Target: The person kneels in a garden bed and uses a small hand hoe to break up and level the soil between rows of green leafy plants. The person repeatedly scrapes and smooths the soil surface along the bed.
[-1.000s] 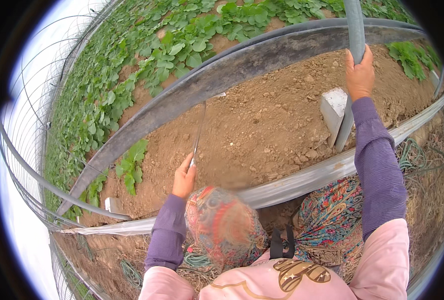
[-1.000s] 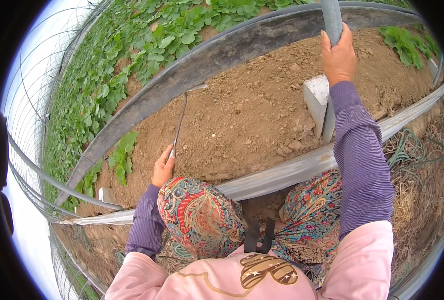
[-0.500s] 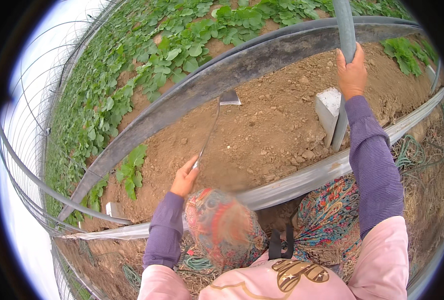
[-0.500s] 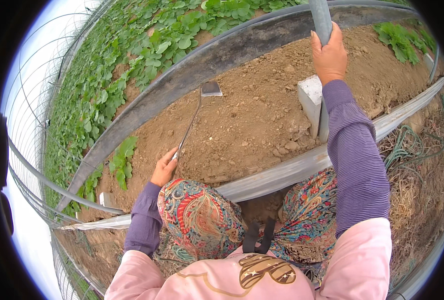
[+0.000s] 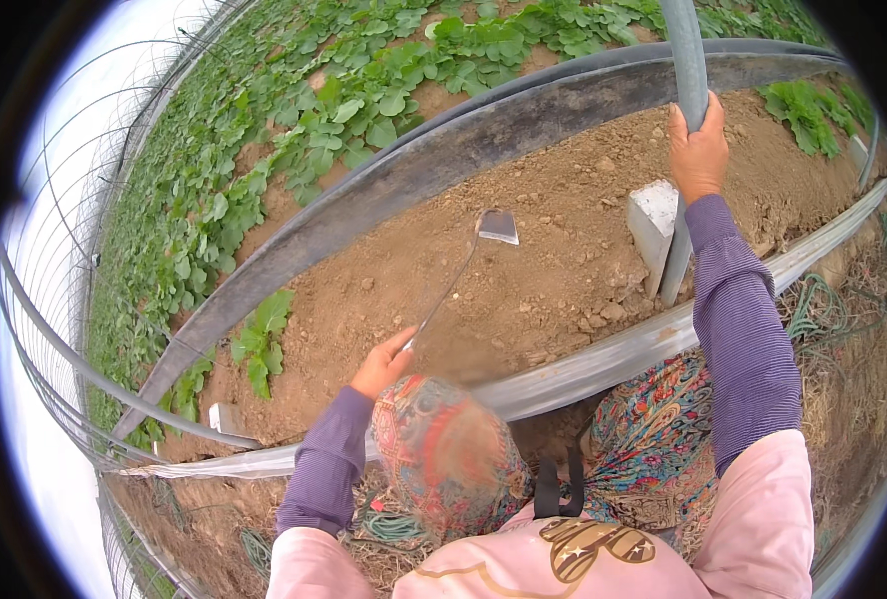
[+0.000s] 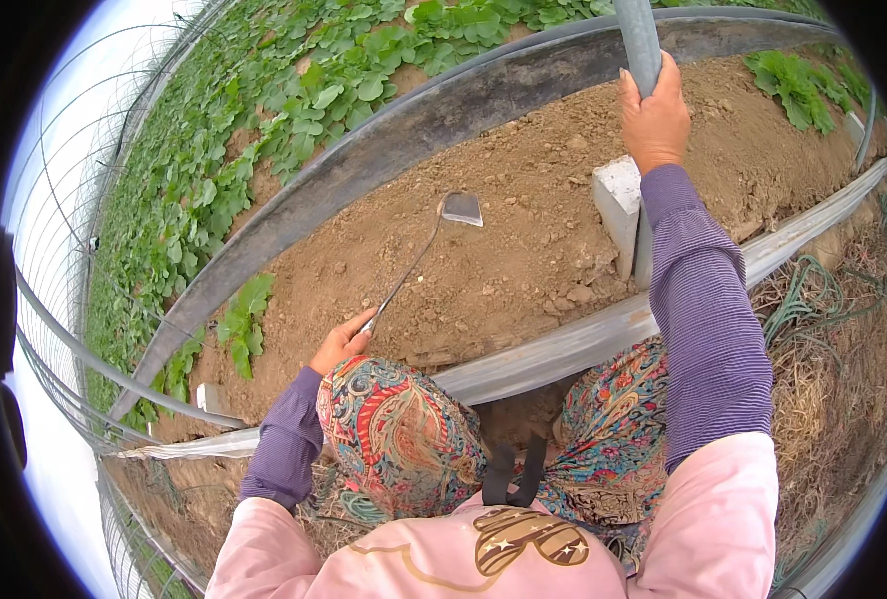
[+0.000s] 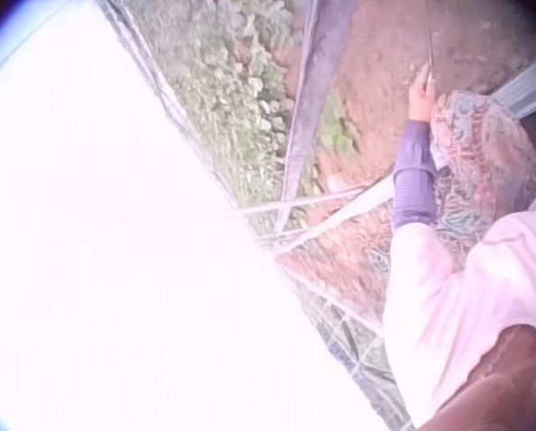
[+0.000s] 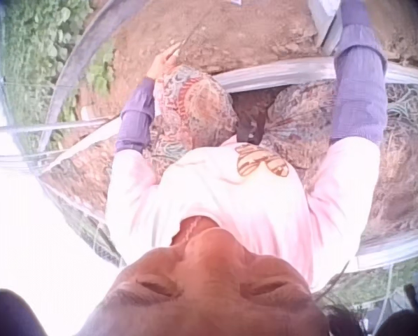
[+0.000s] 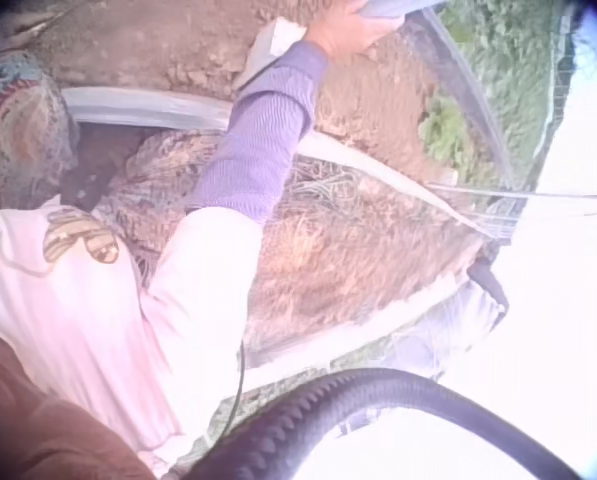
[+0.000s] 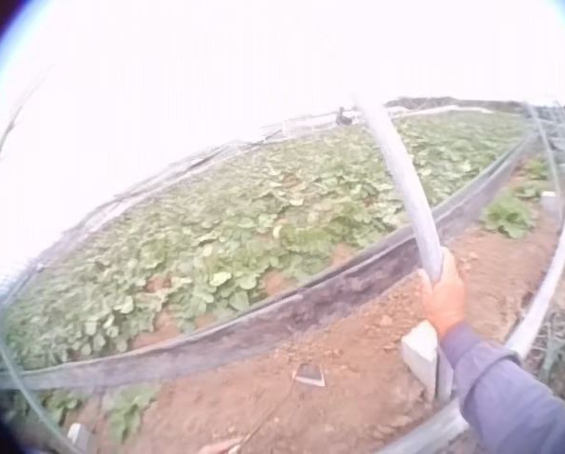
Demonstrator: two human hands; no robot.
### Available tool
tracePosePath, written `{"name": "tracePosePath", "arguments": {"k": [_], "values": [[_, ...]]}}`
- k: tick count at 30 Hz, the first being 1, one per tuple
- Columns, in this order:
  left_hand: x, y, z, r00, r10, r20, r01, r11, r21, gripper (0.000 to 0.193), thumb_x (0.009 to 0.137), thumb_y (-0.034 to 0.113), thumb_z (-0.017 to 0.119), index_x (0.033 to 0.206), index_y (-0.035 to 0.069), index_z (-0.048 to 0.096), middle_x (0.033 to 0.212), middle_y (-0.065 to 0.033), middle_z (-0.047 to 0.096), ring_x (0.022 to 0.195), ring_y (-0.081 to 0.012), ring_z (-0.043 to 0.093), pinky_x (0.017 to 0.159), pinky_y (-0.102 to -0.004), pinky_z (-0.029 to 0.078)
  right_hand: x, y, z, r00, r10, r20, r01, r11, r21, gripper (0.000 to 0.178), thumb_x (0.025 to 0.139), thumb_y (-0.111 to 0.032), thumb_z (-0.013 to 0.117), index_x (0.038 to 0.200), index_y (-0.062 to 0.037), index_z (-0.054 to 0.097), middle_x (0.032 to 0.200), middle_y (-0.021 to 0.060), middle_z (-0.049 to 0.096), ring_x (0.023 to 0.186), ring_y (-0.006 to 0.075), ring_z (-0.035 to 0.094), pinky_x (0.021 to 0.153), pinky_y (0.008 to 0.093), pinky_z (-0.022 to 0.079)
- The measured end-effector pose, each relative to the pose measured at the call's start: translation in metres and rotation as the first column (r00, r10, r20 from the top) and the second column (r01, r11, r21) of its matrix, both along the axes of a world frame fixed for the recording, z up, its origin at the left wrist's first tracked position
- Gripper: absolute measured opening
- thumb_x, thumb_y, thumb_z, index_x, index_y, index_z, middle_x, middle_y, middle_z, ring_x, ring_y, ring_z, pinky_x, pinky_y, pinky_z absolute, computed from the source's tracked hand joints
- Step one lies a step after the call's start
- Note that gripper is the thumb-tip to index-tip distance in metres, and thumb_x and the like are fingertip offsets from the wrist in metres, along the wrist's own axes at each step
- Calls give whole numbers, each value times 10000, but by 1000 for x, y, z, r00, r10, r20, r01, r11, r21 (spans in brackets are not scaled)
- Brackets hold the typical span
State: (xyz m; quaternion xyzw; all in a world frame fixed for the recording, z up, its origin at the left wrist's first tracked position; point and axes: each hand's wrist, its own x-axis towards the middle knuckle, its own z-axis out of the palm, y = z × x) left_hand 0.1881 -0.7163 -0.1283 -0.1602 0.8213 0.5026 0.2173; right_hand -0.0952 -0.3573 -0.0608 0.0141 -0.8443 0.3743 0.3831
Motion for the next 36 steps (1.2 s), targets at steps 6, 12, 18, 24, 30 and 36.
{"name": "tracePosePath", "arguments": {"k": [6, 12, 18, 24, 30, 36], "values": [[35, -7, 25, 965, 88, -247, -105, 993, -58, 394, 772, 62, 427, 1160, 15, 378, 975, -36, 501, 820, -79, 451, 729, -205, 369, -1, 2, -2, 1000, -16, -8, 16, 999, 50, 486, 748, -369, 503, 1117, -89, 353, 916, 162, 529, 800, 319, 530, 668, 381, 420], [103, -39, 26, 884, 425, -195, -458, 872, -176, 381, 790, 71, 397, 1168, 34, 374, 594, 20, 426, 435, -48, 367, 392, -196, 311, -2, 1, -1, 999, -49, -3, 49, 998, 36, 490, 747, -372, 502, 1117, -86, 356, 952, 171, 514, 818, 328, 523, 683, 383, 417], [88, -61, 33, 835, 551, -3, -541, 818, -193, 380, 790, 83, 411, 1161, 11, 377, 556, 39, 414, 416, -33, 342, 366, -192, 283, -3, -2, -2, 998, -55, -31, 57, 996, 67, 488, 751, -364, 497, 1121, -79, 352, 955, 181, 512, 820, 339, 519, 686, 389, 415], [77, -54, 19, 841, 523, -137, -540, 823, -178, 366, 792, 65, 406, 1154, 13, 386, 535, 61, 378, 422, -19, 315, 371, -175, 255, 0, -1, -2, 1000, -28, 8, 28, 999, 20, 487, 752, -352, 500, 1122, -73, 350, 955, 184, 512, 820, 346, 518, 682, 386, 413], [62, -74, 9, 825, 530, -195, -559, 816, -149, 361, 796, 79, 414, 1153, 32, 397, 551, 64, 385, 437, -17, 302, 385, -174, 256, 2, -2, 6, 997, -40, 59, 38, 998, 48, 526, 760, -393, 483, 1133, -47, 347, 1000, 184, 494, 882, 331, 500, 717, 377, 403], [38, -92, 16, 782, 606, -147, -622, 774, -119, 359, 785, 139, 435, 1134, 53, 428, 553, 16, 423, 408, -56, 328, 381, -215, 308, -1, 0, 1, 999, -41, 31, 39, 998, 44, 529, 759, -393, 484, 1134, -47, 345, 1002, 183, 496, 878, 331, 503, 716, 377, 404]]}}
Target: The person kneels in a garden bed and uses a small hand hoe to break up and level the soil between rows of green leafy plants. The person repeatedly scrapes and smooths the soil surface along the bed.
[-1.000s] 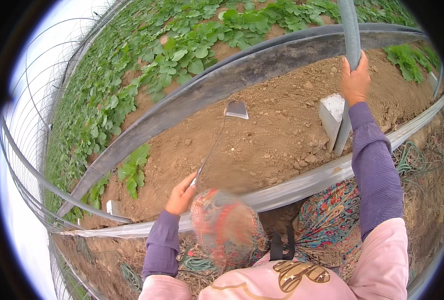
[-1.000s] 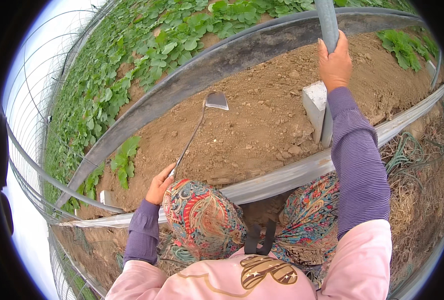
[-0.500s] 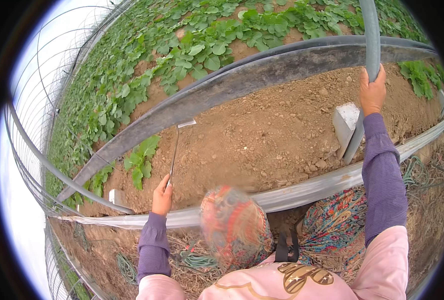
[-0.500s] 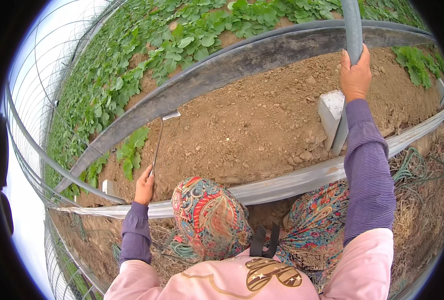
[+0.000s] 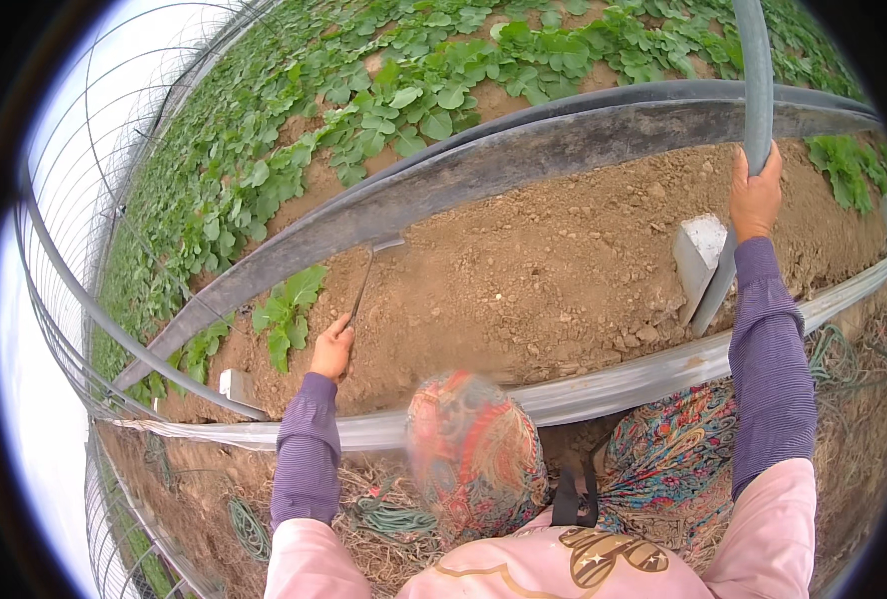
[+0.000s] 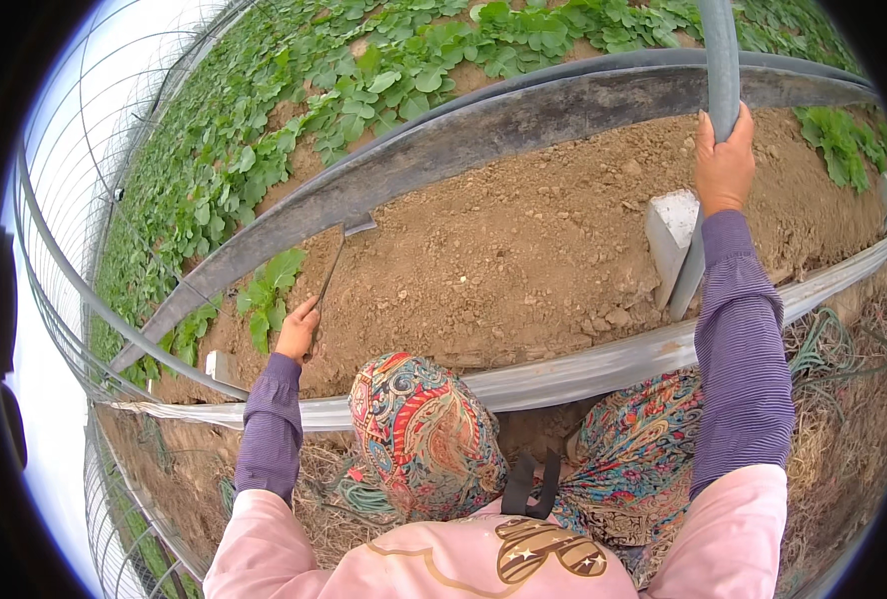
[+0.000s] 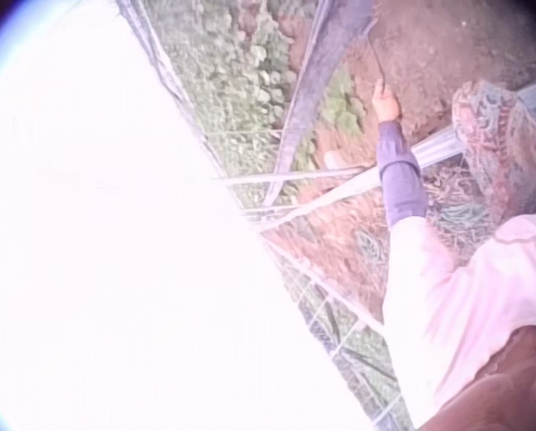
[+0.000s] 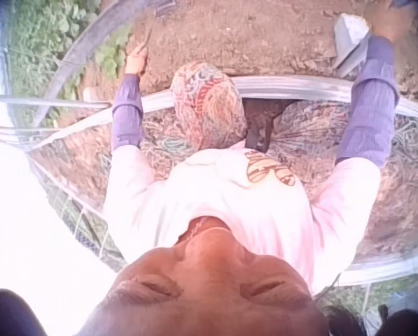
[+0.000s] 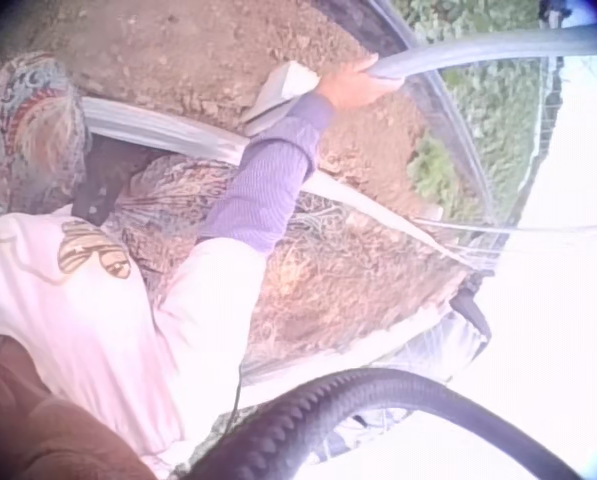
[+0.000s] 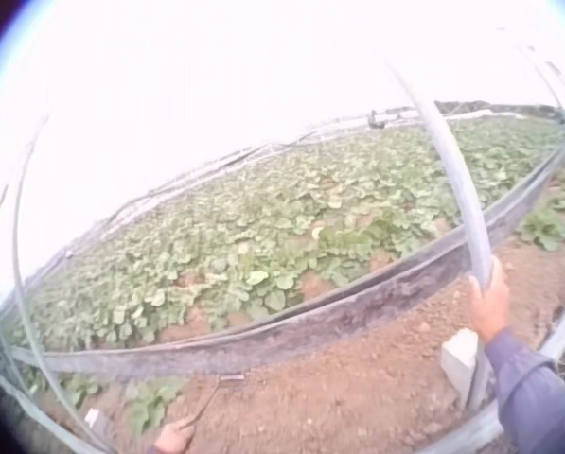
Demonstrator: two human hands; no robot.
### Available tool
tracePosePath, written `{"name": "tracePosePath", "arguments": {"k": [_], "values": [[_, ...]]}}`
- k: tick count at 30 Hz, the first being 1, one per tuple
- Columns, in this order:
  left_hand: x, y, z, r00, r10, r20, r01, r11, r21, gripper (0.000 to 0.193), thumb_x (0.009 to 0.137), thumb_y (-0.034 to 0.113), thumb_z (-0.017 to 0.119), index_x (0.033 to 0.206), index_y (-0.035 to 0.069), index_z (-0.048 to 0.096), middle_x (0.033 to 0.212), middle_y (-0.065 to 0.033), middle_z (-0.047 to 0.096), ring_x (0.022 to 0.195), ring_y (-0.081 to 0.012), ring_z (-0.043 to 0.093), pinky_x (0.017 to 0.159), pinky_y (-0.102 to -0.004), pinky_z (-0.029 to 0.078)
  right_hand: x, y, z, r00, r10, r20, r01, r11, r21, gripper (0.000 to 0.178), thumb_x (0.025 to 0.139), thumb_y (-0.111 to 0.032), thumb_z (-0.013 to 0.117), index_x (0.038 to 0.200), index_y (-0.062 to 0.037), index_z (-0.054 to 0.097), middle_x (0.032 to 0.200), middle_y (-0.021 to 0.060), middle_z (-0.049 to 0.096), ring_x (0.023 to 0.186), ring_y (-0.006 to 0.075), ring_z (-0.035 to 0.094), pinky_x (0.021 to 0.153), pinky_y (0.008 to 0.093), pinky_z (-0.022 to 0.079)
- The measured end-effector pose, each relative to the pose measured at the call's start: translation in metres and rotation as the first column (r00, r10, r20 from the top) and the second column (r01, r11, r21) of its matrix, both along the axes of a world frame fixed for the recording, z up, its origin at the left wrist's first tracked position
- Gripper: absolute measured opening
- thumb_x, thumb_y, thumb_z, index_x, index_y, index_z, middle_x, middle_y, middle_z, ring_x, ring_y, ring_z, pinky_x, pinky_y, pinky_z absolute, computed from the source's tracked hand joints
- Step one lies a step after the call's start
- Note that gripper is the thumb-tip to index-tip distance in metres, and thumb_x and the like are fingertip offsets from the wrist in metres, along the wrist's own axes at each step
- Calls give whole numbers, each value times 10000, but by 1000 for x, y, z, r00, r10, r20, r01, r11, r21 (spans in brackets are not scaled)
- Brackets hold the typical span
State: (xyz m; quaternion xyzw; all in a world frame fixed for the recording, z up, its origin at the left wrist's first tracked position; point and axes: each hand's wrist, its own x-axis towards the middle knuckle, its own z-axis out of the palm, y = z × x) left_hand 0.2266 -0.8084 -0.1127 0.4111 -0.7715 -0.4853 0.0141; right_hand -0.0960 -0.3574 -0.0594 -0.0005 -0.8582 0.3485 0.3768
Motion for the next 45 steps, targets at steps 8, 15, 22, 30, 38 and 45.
{"name": "tracePosePath", "arguments": {"k": [8, 15, 22, 30, 38, 45], "values": [[20, -21, -21, 998, -58, 6, 58, 995, -79, 353, 779, 105, 431, 1125, 36, 432, 532, 28, 416, 390, -50, 348, 362, -204, 292, 1, -8, 0, 1000, 7, -1, -7, 1000, -24, 516, 754, -381, 495, 1129, -58, 347, 961, 178, 512, 846, 342, 511, 695, 382, 411], [99, 6, -6, 972, 228, 55, -231, 970, 71, 374, 782, 105, 419, 1149, 40, 399, 521, 19, 417, 379, -63, 364, 292, -211, 273, -6, 4, -8, 1000, 11, -13, -11, 1000, -9, 533, 753, -397, 497, 1134, -54, 350, 1000, 174, 496, 873, 319, 508, 717, 366, 405], [95, -27, -21, 978, 204, 34, -204, 979, 11, 364, 789, 131, 414, 1145, 58, 408, 494, 10, 406, 347, -82, 367, 286, -244, 305, -9, 9, -10, 999, -38, -24, 39, 998, 51, 513, 758, -372, 495, 1126, -40, 361, 1001, 178, 499, 883, 315, 508, 722, 364, 405], [52, -111, -35, 976, 196, 97, -185, 976, -117, 378, 764, 169, 439, 1128, 67, 436, 514, 0, 433, 408, -99, 407, 328, -259, 333, -7, 1, -11, 999, 19, -26, -19, 1000, 25, 507, 765, -373, 488, 1130, -47, 357, 1001, 175, 500, 880, 321, 507, 721, 359, 405], [141, -35, 20, 952, 272, 139, -285, 955, 79, 402, 780, 116, 401, 1178, 66, 367, 518, 18, 372, 376, -81, 337, 287, -240, 290, -11, 13, -11, 999, -19, -36, 22, 997, 78, 503, 772, -379, 473, 1134, -51, 354, 1020, 174, 488, 885, 322, 501, 719, 361, 405], [146, -11, 37, 945, 313, -93, -307, 949, 67, 382, 796, 106, 406, 1169, 35, 368, 551, 15, 389, 399, -66, 348, 301, -220, 290, -19, 15, -18, 999, 15, -51, -11, 996, 92, 519, 771, -389, 470, 1144, -51, 344, 1050, 175, 466, 908, 314, 492, 735, 363, 399]]}}
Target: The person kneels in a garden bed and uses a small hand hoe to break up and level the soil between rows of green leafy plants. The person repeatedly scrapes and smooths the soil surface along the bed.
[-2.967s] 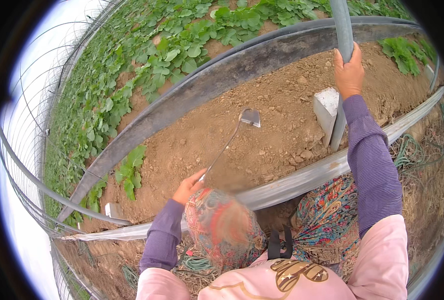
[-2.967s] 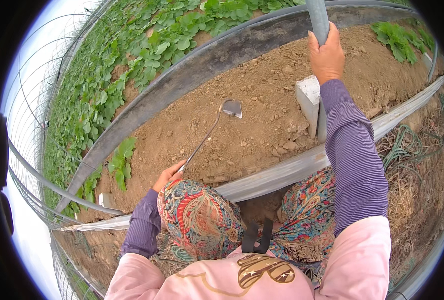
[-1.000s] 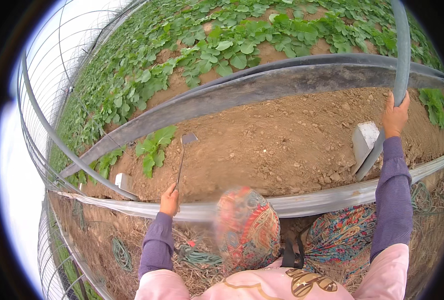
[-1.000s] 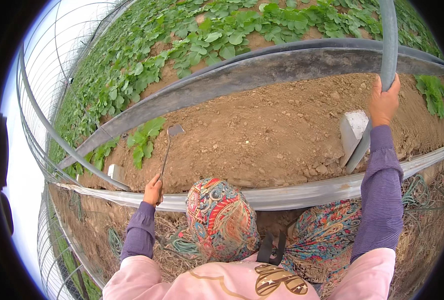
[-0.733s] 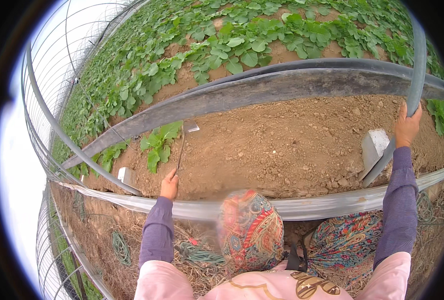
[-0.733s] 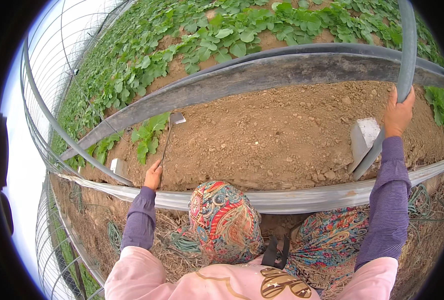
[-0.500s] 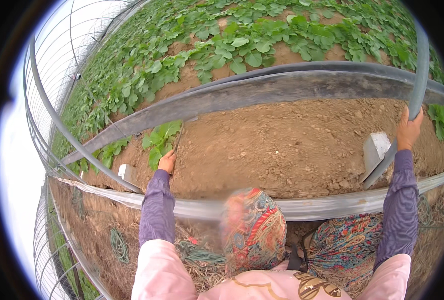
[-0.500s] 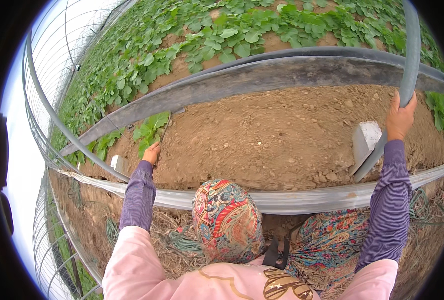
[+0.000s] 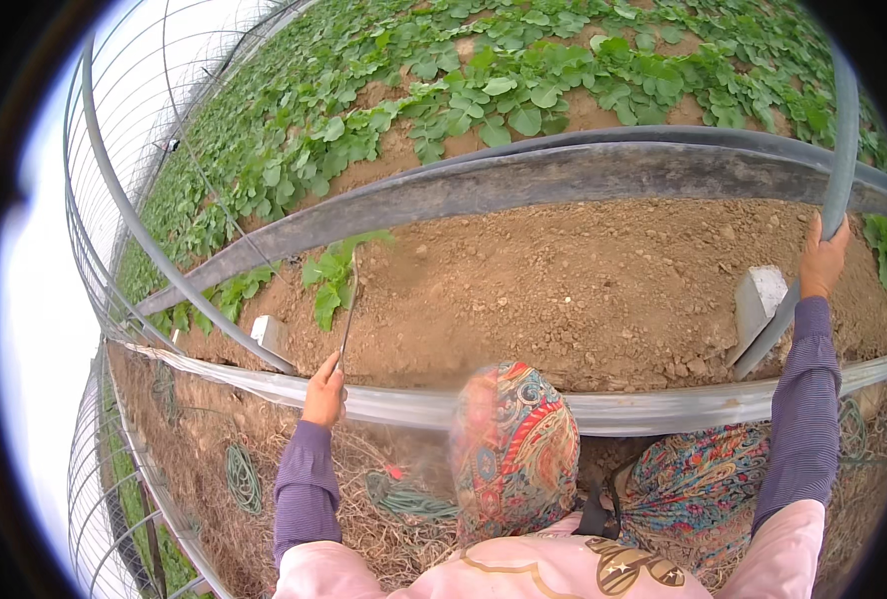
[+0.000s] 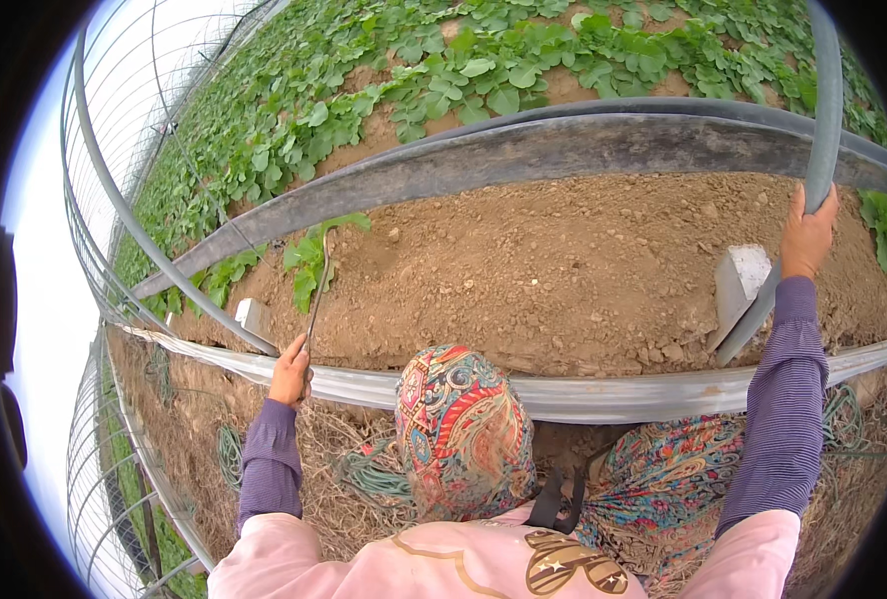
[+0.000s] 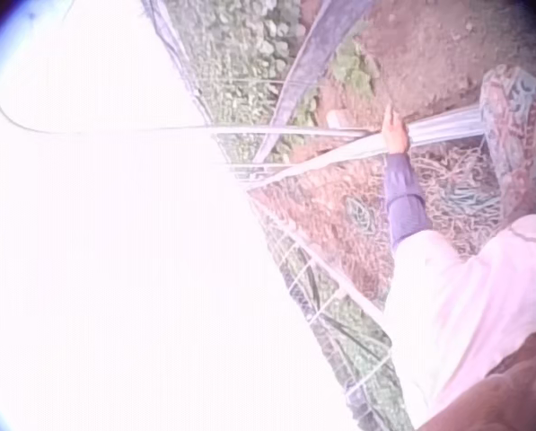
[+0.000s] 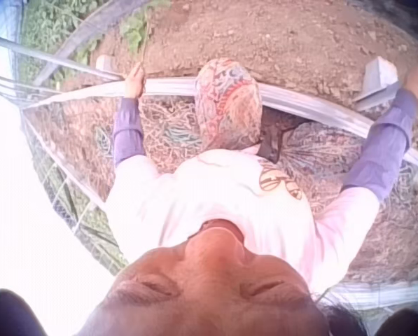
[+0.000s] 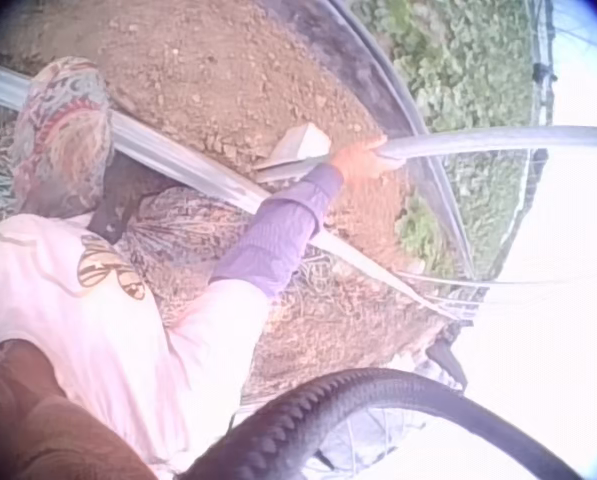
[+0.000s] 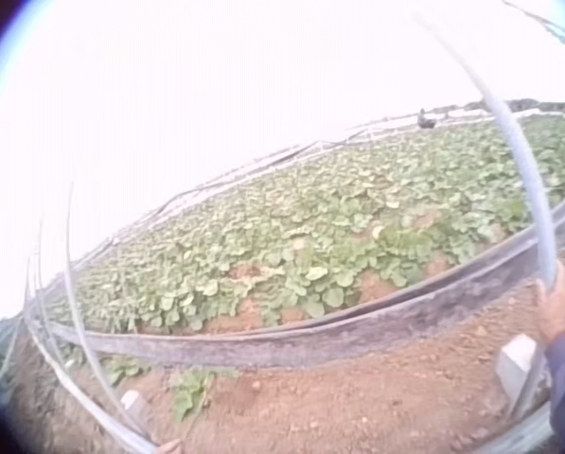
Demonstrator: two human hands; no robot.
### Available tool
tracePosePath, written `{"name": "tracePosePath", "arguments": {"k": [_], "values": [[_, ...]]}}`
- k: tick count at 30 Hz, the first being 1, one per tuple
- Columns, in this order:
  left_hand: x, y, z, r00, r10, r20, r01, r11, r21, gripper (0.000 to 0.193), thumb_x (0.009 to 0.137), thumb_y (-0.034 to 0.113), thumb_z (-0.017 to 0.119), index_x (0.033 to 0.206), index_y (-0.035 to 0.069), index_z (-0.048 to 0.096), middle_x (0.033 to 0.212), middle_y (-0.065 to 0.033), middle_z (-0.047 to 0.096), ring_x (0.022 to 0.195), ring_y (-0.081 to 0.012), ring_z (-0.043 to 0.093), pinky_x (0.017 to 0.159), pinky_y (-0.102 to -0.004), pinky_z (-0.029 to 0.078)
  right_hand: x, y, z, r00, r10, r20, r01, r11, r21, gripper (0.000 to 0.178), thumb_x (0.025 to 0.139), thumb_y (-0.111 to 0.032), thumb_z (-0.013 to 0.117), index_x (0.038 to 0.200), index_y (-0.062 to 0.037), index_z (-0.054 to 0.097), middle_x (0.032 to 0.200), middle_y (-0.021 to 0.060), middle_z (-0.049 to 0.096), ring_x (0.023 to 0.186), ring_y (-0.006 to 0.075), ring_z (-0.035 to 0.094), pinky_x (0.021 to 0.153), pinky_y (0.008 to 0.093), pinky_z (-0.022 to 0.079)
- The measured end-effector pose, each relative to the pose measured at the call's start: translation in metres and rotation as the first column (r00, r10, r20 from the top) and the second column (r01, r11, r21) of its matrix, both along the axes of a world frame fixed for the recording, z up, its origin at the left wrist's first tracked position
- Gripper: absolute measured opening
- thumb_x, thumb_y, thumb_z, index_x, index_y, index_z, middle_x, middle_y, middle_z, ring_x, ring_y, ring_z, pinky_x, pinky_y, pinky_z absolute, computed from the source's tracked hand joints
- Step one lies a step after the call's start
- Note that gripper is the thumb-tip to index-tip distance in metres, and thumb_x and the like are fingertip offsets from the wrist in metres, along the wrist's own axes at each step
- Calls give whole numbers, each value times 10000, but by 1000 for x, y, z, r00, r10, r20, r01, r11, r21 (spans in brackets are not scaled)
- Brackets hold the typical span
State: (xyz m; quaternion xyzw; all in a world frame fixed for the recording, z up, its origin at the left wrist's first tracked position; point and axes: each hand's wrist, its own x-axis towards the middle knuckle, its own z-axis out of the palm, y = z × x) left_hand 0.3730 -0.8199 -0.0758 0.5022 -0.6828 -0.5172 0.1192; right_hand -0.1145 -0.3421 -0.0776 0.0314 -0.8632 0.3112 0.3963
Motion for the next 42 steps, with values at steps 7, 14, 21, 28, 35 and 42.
{"name": "tracePosePath", "arguments": {"k": [7, 14, 21, 28, 35, 42], "values": [[15, 13, -13, 988, -53, 144, 47, 998, 46, 373, 786, 110, 414, 1154, 48, 398, 502, 30, 374, 389, -53, 343, 330, -220, 279, 8, -5, 7, 999, -33, 39, 34, 999, 0, 522, 773, -405, 455, 1141, -51, 344, 1034, 176, 477, 899, 325, 495, 727, 372, 402], [0, 1, -32, 992, -52, 116, 49, 998, 29, 373, 797, 110, 404, 1162, 41, 375, 501, 30, 367, 373, -64, 334, 302, -214, 275, 5, -6, 4, 999, -38, 39, 39, 999, -18, 522, 770, -413, 456, 1143, -67, 341, 1012, 182, 489, 872, 334, 507, 710, 379, 409], [5, 43, -36, 975, -176, 133, 168, 983, 66, 386, 797, 81, 405, 1179, 53, 361, 522, 45, 360, 392, -41, 309, 348, -189, 258, 11, -9, 9, 1000, -20, 20, 20, 999, -37, 523, 767, -410, 464, 1141, -66, 341, 974, 184, 508, 850, 335, 516, 697, 382, 411], [-17, 47, -35, 966, -238, 96, 234, 971, 49, 382, 799, 90, 411, 1176, 56, 365, 521, 39, 360, 406, -38, 323, 359, -184, 267, 12, -9, 10, 1000, -6, 26, 7, 1000, -27, 518, 768, -401, 466, 1140, -63, 342, 986, 182, 502, 855, 332, 514, 696, 380, 411], [-45, 48, -19, 943, -293, 158, 280, 955, 102, 396, 793, 114, 417, 1181, 53, 361, 549, 16, 394, 411, -48, 349, 375, -193, 309, 6, -5, 6, 998, -18, 59, 20, 999, -35, 528, 764, -406, 469, 1144, -63, 338, 990, 174, 503, 870, 332, 505, 702, 388, 403], [-74, 42, -48, 937, -323, 130, 320, 946, 44, 378, 791, 95, 415, 1165, 44, 382, 523, 35, 398, 386, -42, 342, 349, -193, 292, 16, -12, 10, 998, -20, 66, 23, 999, -49, 516, 762, -404, 472, 1131, -62, 353, 990, 174, 503, 871, 328, 505, 703, 387, 404]]}}
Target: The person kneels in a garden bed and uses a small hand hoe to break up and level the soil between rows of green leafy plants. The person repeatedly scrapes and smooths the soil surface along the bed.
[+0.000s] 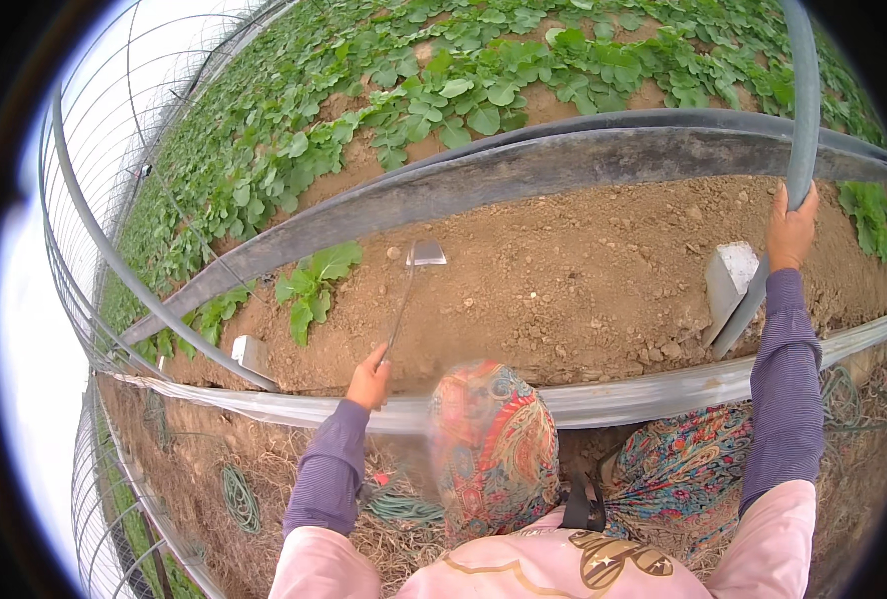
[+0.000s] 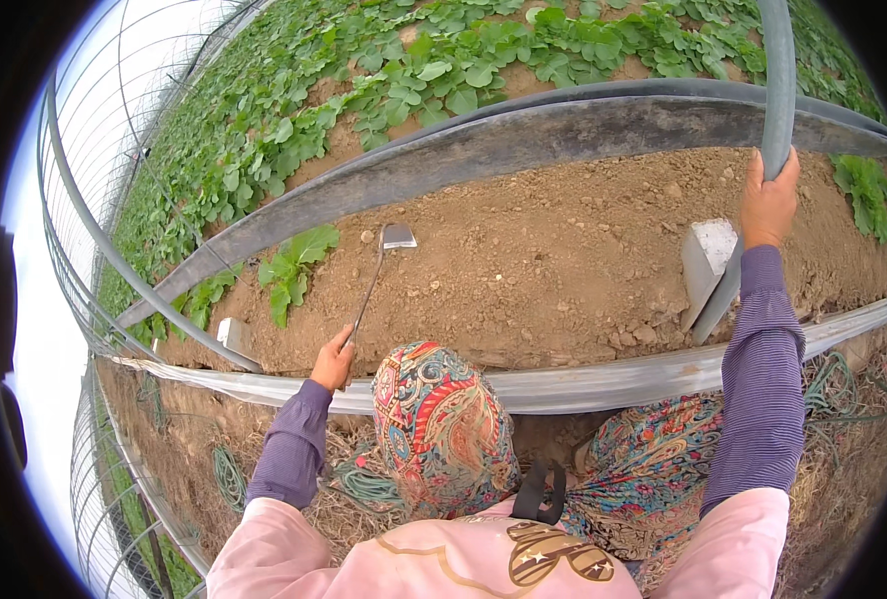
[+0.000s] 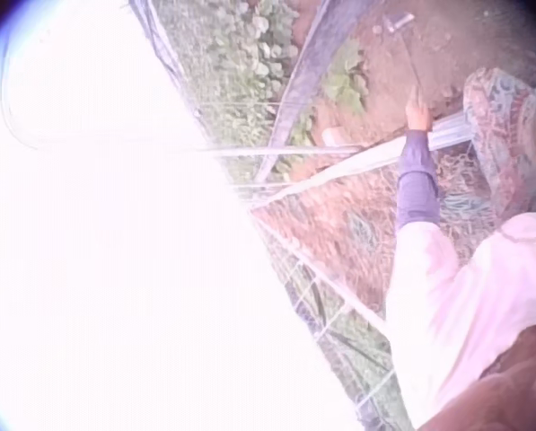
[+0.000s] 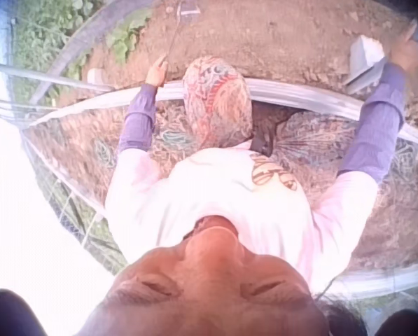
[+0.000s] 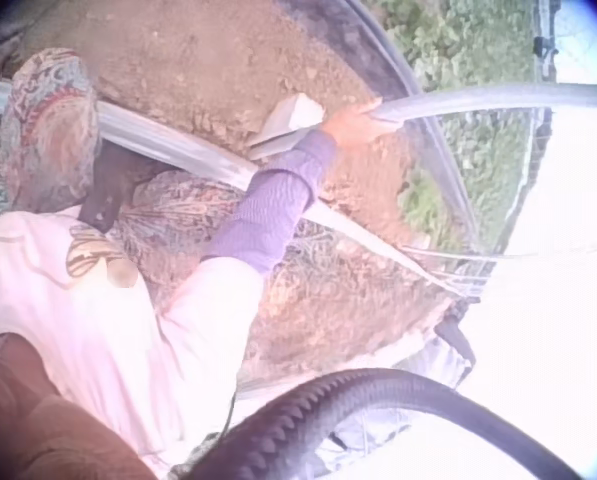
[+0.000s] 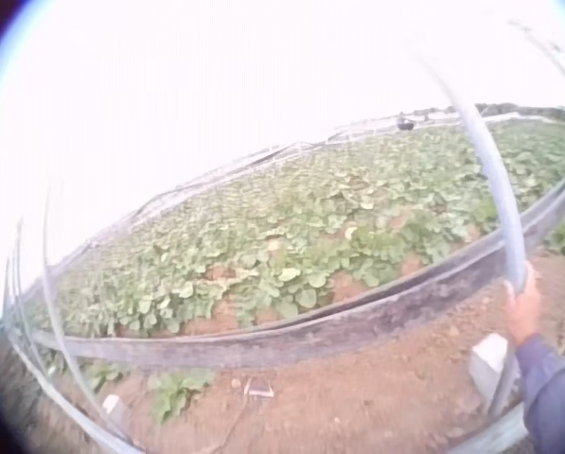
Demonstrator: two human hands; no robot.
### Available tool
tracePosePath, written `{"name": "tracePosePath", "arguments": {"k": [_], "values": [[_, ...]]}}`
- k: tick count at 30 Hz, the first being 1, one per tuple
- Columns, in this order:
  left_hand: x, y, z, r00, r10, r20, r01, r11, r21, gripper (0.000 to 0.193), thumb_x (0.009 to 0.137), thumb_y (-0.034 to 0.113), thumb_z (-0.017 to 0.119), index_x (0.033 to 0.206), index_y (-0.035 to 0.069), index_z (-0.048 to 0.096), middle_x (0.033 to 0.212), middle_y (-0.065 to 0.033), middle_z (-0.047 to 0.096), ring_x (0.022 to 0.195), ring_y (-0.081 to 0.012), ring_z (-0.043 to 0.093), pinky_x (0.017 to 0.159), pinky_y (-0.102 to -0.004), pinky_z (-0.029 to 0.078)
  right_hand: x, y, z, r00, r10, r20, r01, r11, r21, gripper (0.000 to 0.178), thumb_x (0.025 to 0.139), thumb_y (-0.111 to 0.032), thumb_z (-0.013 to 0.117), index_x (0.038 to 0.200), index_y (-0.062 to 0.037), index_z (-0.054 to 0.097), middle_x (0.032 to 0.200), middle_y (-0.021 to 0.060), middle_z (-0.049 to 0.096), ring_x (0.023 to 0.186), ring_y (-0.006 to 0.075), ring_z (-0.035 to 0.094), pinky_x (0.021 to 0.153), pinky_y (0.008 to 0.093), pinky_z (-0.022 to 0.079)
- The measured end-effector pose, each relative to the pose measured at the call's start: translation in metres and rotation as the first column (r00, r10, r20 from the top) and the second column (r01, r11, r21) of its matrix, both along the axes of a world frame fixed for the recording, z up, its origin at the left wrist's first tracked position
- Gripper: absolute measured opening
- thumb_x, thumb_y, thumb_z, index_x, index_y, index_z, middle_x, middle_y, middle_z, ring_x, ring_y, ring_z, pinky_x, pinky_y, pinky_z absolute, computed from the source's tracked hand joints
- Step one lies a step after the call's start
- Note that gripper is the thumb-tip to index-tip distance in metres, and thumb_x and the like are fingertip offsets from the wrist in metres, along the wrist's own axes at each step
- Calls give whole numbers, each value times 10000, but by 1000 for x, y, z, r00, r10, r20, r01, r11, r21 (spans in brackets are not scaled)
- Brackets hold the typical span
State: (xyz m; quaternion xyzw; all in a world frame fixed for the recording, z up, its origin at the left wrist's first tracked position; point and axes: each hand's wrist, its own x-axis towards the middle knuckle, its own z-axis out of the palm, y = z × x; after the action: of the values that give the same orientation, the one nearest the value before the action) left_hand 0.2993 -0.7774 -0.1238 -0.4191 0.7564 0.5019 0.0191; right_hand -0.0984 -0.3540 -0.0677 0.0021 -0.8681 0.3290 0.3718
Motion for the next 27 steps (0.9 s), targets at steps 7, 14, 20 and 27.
{"name": "tracePosePath", "arguments": {"k": [7, 14, 20, 27], "values": [[-33, -35, -35, 982, -176, -68, 148, 943, -297, 354, 780, 90, 422, 1128, 23, 424, 541, 38, 417, 474, -31, 370, 424, -182, 313, 0, -3, 3, 1000, -9, -30, 9, 1000, -9, 514, 760, -395, 480, 1127, -55, 358, 998, 172, 501, 867, 332, 506, 699, 386, 408], [-55, 3, -16, 987, -15, -162, 15, 1000, -1, 346, 784, 98, 429, 1124, 36, 432, 533, 35, 412, 427, -41, 347, 382, -196, 296, 0, 1, 4, 1000, -19, -2, 19, 1000, 9, 518, 770, -401, 462, 1137, -54, 345, 993, 171, 497, 857, 316, 516, 700, 373, 409], [-43, -3, -3, 987, -151, -53, 143, 980, -139, 363, 788, 95, 425, 1147, 43, 408, 564, 37, 417, 449, -28, 349, 397, -180, 298, -1, 0, 3, 1000, 6, -12, -6, 1000, -5, 504, 771, -375, 477, 1128, -41, 352, 1006, 176, 487, 866, 317, 511, 700, 368, 410], [-18, -1, 3, 985, -169, 31, 172, 975, -143, 372, 784, 80, 427, 1154, 44, 400, 533, 53, 393, 421, -25, 330, 372, -184, 277, 3, -4, 6, 1000, 6, 14, -6, 1000, -25, 512, 772, -385, 466, 1135, -46, 341, 1012, 177, 486, 866, 328, 506, 713, 377, 404]]}}
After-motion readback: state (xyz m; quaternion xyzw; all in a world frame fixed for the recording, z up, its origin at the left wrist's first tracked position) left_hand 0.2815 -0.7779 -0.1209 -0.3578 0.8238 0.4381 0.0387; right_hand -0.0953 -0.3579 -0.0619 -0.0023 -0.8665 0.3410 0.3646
